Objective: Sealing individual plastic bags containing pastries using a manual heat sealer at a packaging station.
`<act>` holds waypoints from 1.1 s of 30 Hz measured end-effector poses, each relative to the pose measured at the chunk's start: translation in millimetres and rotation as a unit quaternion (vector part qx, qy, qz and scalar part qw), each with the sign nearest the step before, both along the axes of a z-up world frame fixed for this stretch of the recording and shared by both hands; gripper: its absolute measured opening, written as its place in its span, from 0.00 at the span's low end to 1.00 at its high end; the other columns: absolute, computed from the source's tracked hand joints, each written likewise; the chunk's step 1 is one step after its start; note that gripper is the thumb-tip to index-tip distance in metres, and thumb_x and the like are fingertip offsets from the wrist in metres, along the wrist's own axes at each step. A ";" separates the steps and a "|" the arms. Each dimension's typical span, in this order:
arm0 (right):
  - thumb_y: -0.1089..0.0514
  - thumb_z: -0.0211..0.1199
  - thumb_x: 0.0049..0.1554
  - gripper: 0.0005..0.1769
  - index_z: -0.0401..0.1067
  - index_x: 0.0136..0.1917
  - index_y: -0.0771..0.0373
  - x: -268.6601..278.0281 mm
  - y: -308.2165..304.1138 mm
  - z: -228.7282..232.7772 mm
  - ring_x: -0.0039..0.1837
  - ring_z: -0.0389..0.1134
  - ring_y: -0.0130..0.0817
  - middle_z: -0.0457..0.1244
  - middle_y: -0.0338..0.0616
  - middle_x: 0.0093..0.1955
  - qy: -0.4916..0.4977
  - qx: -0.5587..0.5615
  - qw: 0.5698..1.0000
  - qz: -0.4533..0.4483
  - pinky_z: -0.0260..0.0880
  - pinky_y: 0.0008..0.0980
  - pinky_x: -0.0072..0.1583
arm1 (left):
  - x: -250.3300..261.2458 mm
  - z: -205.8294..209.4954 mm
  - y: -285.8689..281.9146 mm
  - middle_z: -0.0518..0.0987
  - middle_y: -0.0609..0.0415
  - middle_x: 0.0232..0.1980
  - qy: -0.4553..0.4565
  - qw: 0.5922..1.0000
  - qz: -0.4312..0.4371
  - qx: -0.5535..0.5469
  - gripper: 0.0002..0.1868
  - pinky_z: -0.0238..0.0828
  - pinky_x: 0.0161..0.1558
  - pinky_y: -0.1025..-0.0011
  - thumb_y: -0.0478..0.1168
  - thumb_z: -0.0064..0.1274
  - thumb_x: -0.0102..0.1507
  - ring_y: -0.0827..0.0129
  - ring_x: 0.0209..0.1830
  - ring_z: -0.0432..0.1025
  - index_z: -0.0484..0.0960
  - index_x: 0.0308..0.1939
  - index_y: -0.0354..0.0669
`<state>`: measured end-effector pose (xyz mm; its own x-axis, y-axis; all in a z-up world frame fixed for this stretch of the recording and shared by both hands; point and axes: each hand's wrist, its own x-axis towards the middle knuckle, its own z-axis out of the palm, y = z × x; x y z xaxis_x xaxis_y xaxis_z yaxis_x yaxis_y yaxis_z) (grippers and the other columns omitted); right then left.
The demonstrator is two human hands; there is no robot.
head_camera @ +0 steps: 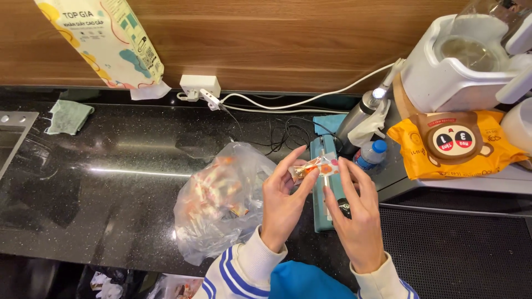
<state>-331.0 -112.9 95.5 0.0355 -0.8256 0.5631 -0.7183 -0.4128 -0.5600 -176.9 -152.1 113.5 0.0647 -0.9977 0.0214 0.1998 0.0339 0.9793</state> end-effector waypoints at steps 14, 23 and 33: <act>0.65 0.64 0.73 0.28 0.68 0.84 0.68 6.2 15.9 13.5 0.82 0.67 0.51 0.62 0.59 0.81 -0.042 -0.039 0.998 0.015 0.72 0.46 0.78 | 2.2 12.7 19.8 0.87 0.55 0.54 0.012 0.999 0.003 -0.043 0.28 0.88 0.62 0.72 0.37 0.68 0.69 0.72 0.53 0.85 0.84 0.74 0.45; 0.65 0.64 0.72 0.33 0.63 0.88 0.65 11.9 17.4 13.6 0.70 0.72 0.41 0.64 0.55 0.80 -0.116 -0.010 0.993 0.028 0.76 0.40 0.69 | 5.9 13.6 22.6 0.86 0.56 0.55 -0.001 0.999 0.009 -0.051 0.27 0.86 0.60 0.74 0.39 0.69 0.69 0.74 0.53 0.83 0.86 0.73 0.47; 0.67 0.62 0.73 0.30 0.64 0.86 0.68 14.0 19.1 17.2 0.66 0.75 0.42 0.63 0.58 0.80 -0.092 -0.050 0.994 0.035 0.77 0.43 0.74 | 5.7 11.9 21.7 0.86 0.56 0.55 0.013 0.999 0.011 -0.048 0.27 0.86 0.61 0.74 0.37 0.69 0.69 0.74 0.53 0.82 0.86 0.73 0.46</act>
